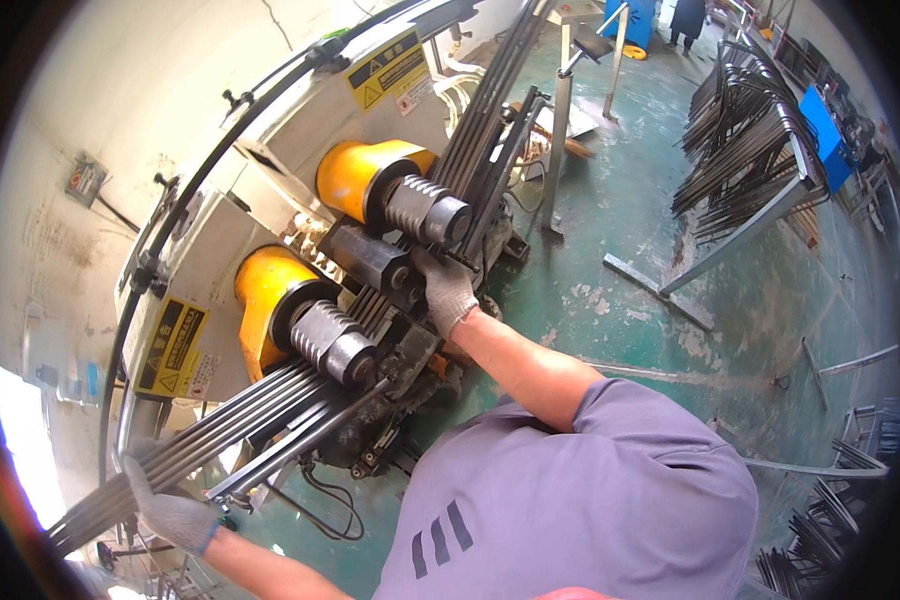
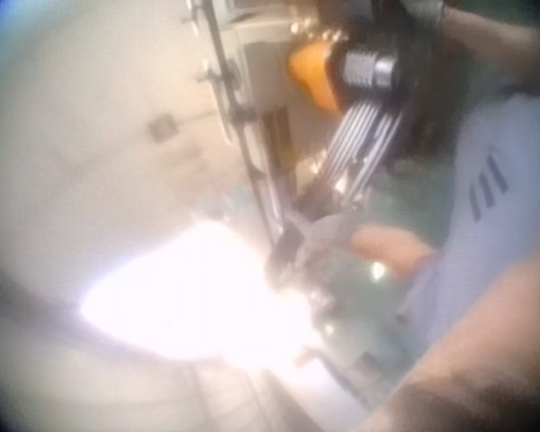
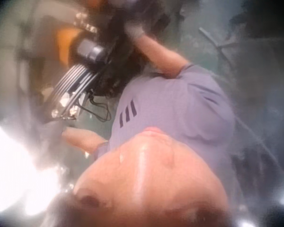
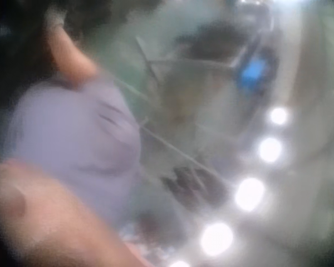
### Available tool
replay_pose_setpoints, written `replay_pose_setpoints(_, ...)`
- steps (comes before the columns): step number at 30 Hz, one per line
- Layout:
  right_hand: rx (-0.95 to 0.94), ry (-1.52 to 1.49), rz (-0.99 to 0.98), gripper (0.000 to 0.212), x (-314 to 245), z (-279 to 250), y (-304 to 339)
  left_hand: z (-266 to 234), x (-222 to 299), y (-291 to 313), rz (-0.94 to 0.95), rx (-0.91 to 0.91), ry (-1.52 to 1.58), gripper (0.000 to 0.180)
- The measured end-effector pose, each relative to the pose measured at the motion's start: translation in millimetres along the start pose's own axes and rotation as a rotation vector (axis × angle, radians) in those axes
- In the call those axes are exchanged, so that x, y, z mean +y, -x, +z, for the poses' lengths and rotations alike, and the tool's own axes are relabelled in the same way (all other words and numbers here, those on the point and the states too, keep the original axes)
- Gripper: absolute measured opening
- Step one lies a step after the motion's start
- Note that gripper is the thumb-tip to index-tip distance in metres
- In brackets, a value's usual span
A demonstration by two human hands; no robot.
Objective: The person places a set of straight metal bars into a bending machine, secures them with a lever, and initiates the machine to bend the bars into a U-shape. They then remove the bent bars and place them onto a storage rack, repeating the process.
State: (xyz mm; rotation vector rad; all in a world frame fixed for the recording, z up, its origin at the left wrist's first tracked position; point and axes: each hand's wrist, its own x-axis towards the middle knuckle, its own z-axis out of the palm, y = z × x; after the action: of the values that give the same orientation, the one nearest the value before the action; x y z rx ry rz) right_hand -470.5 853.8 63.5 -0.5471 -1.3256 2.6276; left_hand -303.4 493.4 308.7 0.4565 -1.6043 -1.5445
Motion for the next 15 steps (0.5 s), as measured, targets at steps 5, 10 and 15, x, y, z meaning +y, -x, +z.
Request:
replay_pose_setpoints(5,0.005,0.033,-0.012,0.043,-14.0,8.2,-4.5,63.6,49.2,10.6,-0.013,-0.041,0.026,0.045)
replay_pose_setpoints(10,-0.132,0.077,0.006,0.05,-28.9,5.6,-20.1,110.4,63.8,9.8,0.054,-0.189,-0.026,0.045)
replay_pose_setpoints(15,-0.192,0.193,-0.134,0.052,-35.5,-2.2,-30.7,147.7,70.2,0.1,0.229,-0.511,-0.195,0.045)
